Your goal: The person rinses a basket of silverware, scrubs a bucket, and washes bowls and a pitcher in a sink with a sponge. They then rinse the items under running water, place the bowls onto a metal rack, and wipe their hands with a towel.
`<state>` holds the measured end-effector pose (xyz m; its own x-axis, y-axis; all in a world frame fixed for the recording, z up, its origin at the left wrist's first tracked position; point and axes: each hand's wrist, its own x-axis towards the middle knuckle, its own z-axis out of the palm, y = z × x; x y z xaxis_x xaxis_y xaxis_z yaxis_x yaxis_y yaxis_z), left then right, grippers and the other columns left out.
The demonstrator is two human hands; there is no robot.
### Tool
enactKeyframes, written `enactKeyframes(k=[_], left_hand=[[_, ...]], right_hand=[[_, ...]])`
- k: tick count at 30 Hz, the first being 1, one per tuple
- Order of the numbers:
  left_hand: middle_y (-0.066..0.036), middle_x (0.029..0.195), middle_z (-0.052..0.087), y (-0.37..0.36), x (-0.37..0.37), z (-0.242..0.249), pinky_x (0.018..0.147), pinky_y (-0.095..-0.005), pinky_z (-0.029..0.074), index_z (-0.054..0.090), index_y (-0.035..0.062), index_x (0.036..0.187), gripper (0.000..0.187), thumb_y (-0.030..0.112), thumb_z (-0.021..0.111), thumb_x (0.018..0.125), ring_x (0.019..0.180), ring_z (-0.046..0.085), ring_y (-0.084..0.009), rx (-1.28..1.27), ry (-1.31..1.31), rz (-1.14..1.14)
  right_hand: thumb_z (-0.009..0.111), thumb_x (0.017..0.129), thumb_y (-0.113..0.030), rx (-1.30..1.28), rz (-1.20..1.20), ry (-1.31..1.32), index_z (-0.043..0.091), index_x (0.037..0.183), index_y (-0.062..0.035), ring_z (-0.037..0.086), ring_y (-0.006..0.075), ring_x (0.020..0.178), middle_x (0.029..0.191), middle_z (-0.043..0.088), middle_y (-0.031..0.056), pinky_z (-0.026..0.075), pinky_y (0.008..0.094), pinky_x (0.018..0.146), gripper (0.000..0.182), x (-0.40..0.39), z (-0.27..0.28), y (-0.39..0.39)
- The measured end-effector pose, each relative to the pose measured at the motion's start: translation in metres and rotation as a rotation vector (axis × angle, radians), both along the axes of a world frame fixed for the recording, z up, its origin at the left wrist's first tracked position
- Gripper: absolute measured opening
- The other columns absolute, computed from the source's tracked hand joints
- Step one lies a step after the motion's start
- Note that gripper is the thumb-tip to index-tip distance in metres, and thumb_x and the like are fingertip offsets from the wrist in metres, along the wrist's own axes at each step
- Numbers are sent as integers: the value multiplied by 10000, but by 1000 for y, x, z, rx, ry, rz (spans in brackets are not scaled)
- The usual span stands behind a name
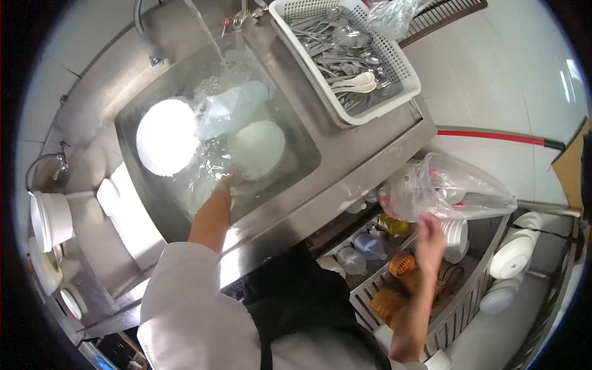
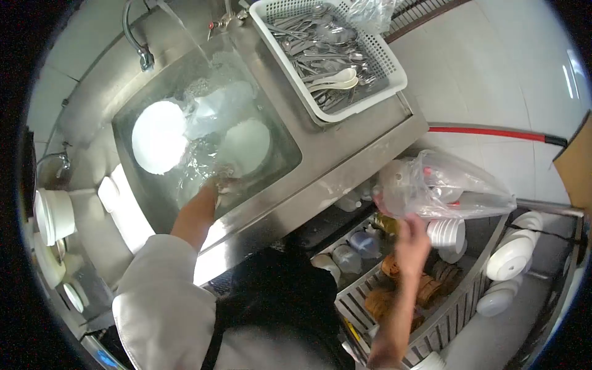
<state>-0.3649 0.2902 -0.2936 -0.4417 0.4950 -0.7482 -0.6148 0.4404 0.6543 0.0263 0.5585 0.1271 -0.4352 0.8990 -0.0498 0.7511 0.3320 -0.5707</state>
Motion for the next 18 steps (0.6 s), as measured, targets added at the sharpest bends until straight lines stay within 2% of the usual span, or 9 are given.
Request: enactKeyframes(k=[1, 2, 3, 6, 8, 11, 13, 16, 18], left_hand=[[-73, 1025, 597, -7, 2, 11, 690, -417, 520, 563, 74, 1108, 316, 294, 516, 886, 930, 586, -218, -10, -2, -46], [-72, 1028, 597, -15, 4, 25, 694, -410, 520, 566, 74, 1106, 318, 295, 523, 881, 928, 587, -216, -12, -10, -86], [-71, 1030, 598, -22, 6, 38, 699, -403, 519, 568, 74, 1104, 320, 296, 531, 877, 925, 588, -215, -12, -16, -122], [-69, 1038, 601, -24, 12, 73, 713, -382, 518, 576, 72, 1097, 327, 301, 553, 865, 917, 592, -210, 10, -27, -162], [-68, 1043, 602, -20, 14, 93, 722, -368, 517, 581, 71, 1093, 332, 304, 568, 856, 911, 595, -207, 16, -63, -117], [-68, 1069, 594, -9, 10, 131, 700, -361, 514, 578, 67, 1103, 329, 298, 566, 870, 898, 590, -201, 86, -201, 10], [-68, 1071, 591, -3, 8, 157, 668, -370, 519, 556, 65, 1137, 334, 287, 547, 888, 877, 593, -203, 318, -276, -3], [-77, 1080, 589, 25, 28, 269, 647, -358, 520, 504, 39, 1196, 402, 316, 530, 907, 880, 598, -214, 255, -114, -147], [-124, 1113, 573, 24, 23, 280, 739, -390, 507, 449, 25, 1254, 480, 358, 515, 914, 933, 589, -249, 185, 165, -233]], right_hand=[[566, 856, -91, -41, 84, -5, 603, 1040, -3, 628, 187, 839, 938, 655, 130, 487, 297, 774, 207, -55, 7, -26], [582, 843, -109, -37, 194, 126, 621, 1026, -27, 644, 233, 824, 941, 655, 145, 498, 311, 738, 204, -76, -29, -37], [588, 859, -125, -185, 254, 61, 577, 1100, -8, 624, 200, 910, 998, 643, 127, 489, 299, 797, 268, -109, -38, -53], [667, 785, -374, -225, 290, 214, 389, 1270, 65, 616, 355, 907, 1079, 582, 270, 484, 408, 797, 710, -197, -92, -103], [675, 764, -357, -98, 300, 211, 328, 1258, 89, 611, 399, 902, 1007, 581, 329, 482, 445, 790, 750, -232, -133, -116], [681, 738, -284, -455, 183, 170, 374, 1211, 46, 587, 421, 947, 1043, 575, 309, 466, 451, 821, 653, -257, -111, -116], [650, 739, -215, -342, 256, 84, 383, 1180, 33, 600, 437, 871, 967, 600, 300, 476, 467, 782, 573, -260, -74, -117], [604, 751, -141, -148, 343, 109, 372, 1185, 28, 603, 461, 788, 875, 619, 288, 480, 493, 742, 521, -264, -41, -108], [582, 759, -105, -25, 377, 186, 350, 1209, 24, 603, 467, 773, 853, 620, 288, 481, 504, 725, 522, -255, -26, -105]])
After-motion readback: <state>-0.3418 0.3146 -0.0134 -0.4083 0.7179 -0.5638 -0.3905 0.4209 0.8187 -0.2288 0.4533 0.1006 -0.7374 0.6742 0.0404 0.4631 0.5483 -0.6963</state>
